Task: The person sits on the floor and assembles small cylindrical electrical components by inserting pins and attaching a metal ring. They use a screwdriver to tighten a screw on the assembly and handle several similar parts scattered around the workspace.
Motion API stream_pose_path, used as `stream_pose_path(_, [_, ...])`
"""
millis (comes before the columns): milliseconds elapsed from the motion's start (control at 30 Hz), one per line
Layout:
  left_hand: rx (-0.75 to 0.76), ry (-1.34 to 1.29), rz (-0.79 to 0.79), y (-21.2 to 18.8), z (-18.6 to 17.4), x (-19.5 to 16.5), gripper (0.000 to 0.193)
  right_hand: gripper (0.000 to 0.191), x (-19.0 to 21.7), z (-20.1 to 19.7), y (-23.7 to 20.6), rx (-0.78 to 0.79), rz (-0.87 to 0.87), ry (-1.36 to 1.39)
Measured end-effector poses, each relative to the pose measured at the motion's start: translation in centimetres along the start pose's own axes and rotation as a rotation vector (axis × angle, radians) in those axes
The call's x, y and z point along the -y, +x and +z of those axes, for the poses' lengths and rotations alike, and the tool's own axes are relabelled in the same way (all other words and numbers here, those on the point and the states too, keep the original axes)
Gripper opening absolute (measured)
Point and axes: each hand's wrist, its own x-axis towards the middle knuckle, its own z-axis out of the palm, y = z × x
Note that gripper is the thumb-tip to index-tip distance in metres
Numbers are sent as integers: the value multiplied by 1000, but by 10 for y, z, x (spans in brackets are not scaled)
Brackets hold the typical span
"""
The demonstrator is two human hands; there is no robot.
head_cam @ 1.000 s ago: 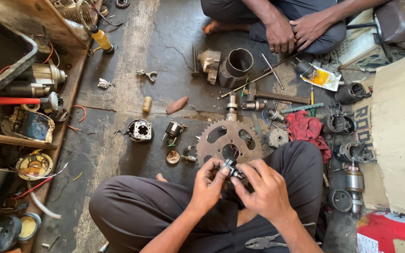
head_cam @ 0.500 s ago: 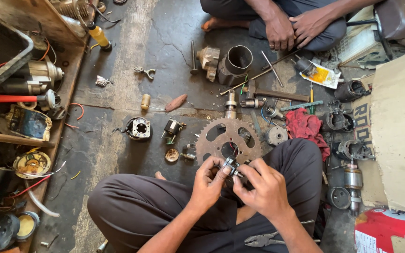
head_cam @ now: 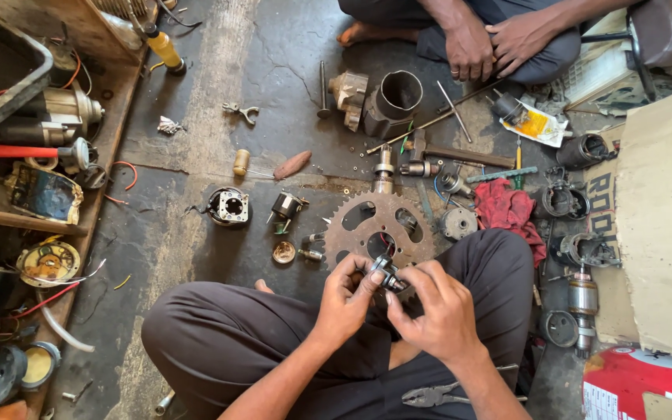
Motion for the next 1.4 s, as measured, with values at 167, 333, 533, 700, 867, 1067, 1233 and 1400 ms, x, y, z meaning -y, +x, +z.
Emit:
stream_pose_path(167, [-22, 26, -5, 1, -1, 1, 19, 26, 2, 3, 1, 31, 45, -33])
stream_pose_path(333, [-28, 35, -3, 1, 0, 2, 19, 23, 0, 0, 1, 23, 3, -21])
stream_pose_path(533, [-16, 2, 3, 1, -1, 2, 20, 25, -6, 5, -5, 75, 13, 69])
stream_pose_path(700, [-34, 23, -44, 0, -3, 1, 20, 26, -15, 12, -13, 97, 8, 142])
stream_pose_path(867, [-45, 18, -149, 0, -1, -4, 19, 23, -13, 1, -8, 62, -144, 97])
stream_pose_path(1067, [329, -190, -219, 0, 10, -29, 35, 24, -4, -29, 3, 64, -217, 123])
stream_pose_path(1233, [210, -364, -378, 29, 28, -44, 29, 11, -65, -44, 31, -110, 78, -1])
stream_pose_path(1400, [115, -630, -463, 75, 36, -59, 16, 22, -189, -36, 87, 162, 355, -178])
